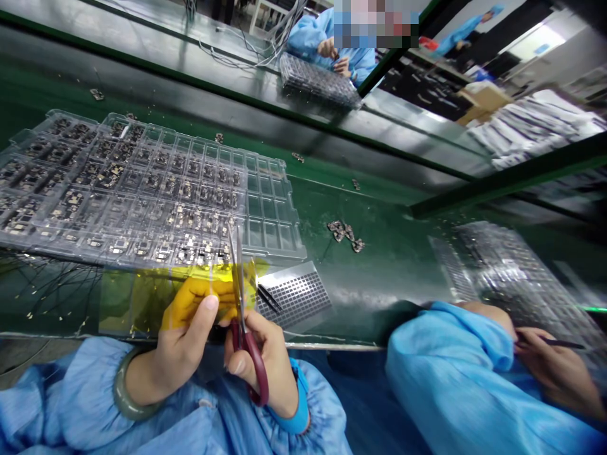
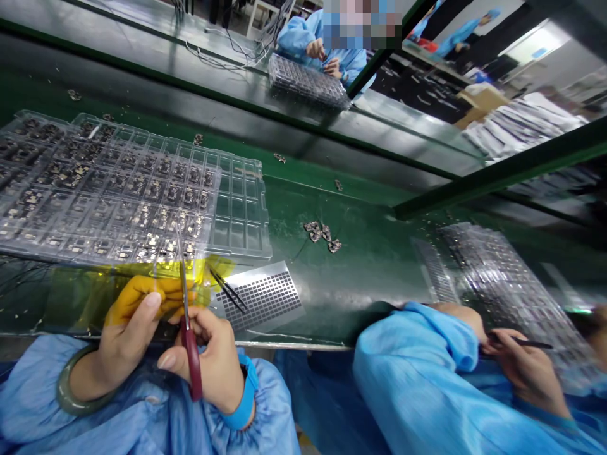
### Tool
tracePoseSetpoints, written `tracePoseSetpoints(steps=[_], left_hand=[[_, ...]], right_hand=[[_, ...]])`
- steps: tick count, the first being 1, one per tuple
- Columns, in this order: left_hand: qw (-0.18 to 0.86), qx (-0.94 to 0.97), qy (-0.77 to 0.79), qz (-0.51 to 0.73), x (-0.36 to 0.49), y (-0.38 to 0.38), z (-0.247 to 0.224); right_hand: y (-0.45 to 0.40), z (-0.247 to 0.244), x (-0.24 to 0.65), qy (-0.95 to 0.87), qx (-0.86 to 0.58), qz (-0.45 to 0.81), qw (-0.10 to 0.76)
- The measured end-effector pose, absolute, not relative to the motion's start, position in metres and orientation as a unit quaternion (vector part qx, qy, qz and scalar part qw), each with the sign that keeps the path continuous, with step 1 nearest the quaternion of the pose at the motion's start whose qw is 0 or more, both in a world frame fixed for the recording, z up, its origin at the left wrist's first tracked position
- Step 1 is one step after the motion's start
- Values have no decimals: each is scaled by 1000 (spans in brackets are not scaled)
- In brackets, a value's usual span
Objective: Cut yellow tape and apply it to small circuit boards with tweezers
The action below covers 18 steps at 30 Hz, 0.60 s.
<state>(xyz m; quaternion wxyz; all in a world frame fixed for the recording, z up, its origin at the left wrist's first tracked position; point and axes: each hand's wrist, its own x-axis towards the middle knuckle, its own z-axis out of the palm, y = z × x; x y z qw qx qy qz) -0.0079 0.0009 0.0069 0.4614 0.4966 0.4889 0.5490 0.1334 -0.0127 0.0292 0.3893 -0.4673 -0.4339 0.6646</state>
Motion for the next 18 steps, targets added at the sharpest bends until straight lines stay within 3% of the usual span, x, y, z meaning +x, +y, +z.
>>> tracePoseSetpoints(steps=[8,18], left_hand=[[413,541,488,547,-7,2,13],[444,520,503,529,-10,-3,2]], right_hand=[[-9,35,128,-445,-470,657,386],[-9,36,122,-427,-470,664,395]])
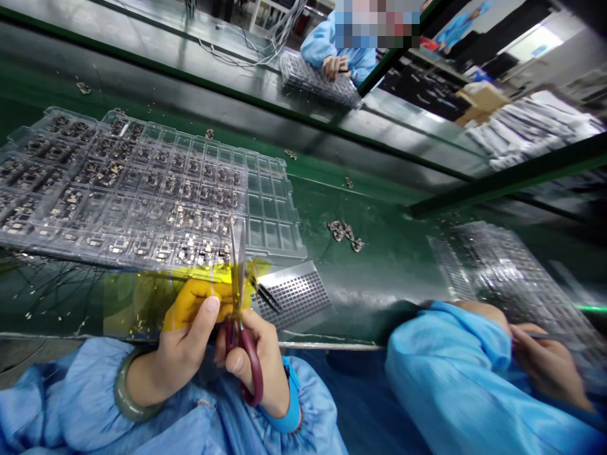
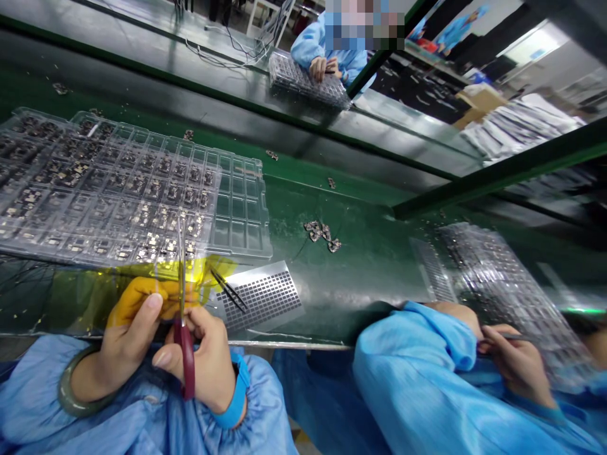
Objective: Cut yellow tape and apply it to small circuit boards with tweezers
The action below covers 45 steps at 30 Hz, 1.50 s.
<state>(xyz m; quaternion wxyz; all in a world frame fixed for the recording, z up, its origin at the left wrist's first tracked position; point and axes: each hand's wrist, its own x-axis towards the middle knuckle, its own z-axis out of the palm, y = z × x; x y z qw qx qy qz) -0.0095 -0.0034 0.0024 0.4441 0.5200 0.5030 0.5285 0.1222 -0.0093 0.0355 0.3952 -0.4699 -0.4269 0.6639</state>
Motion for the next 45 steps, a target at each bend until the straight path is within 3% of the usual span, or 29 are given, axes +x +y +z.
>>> tracePoseSetpoints(steps=[23,30,33,45], left_hand=[[451,493,500,551,-6,-2,8],[552,408,419,594,-13,-4,5],[550,386,419,611,-20,1,4],[531,312,445,650,-6,19,10]], right_hand=[[-12,35,121,-424,-485,653,399],[-12,35,128,-438,-476,655,392],[-10,37,132,-472,-464,640,390],[-13,36,146,-629,-418,592,283]])
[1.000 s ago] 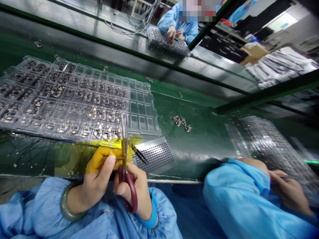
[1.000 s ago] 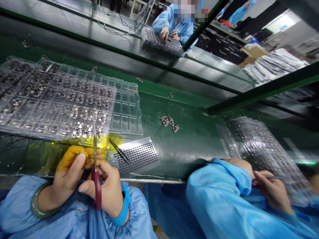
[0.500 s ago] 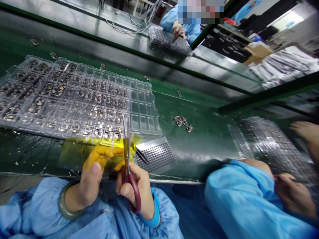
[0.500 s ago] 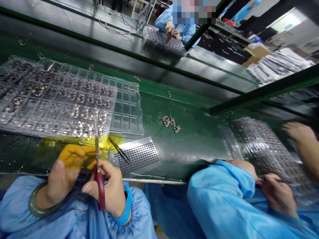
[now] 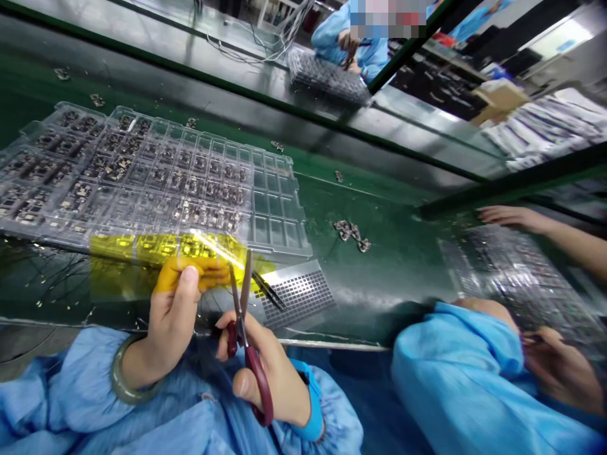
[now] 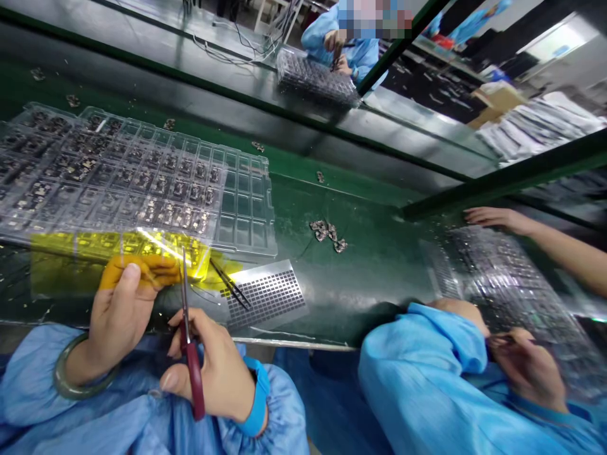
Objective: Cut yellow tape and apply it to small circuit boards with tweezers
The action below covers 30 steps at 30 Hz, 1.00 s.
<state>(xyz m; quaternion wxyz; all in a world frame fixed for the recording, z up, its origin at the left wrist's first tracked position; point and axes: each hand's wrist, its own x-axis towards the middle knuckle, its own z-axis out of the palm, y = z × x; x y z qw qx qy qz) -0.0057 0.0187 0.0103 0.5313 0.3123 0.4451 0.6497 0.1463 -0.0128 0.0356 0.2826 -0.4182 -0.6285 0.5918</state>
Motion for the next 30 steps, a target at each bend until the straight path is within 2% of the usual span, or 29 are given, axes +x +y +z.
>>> tracePoseSetpoints(steps=[4,10,15,30], left_hand=[[544,297,447,645,-5,19,12],[568,282,453,627,-6,14,6],[560,282,453,634,-7,12,3],[554,279,452,641,-6,15,6]], right_hand=[[-13,33,144,-626,-422,595,276],[-11,23,137,-617,-402,594,324],[-9,28,135,-594,-418,616,304],[-12,30,131,-556,-447,625,316]])
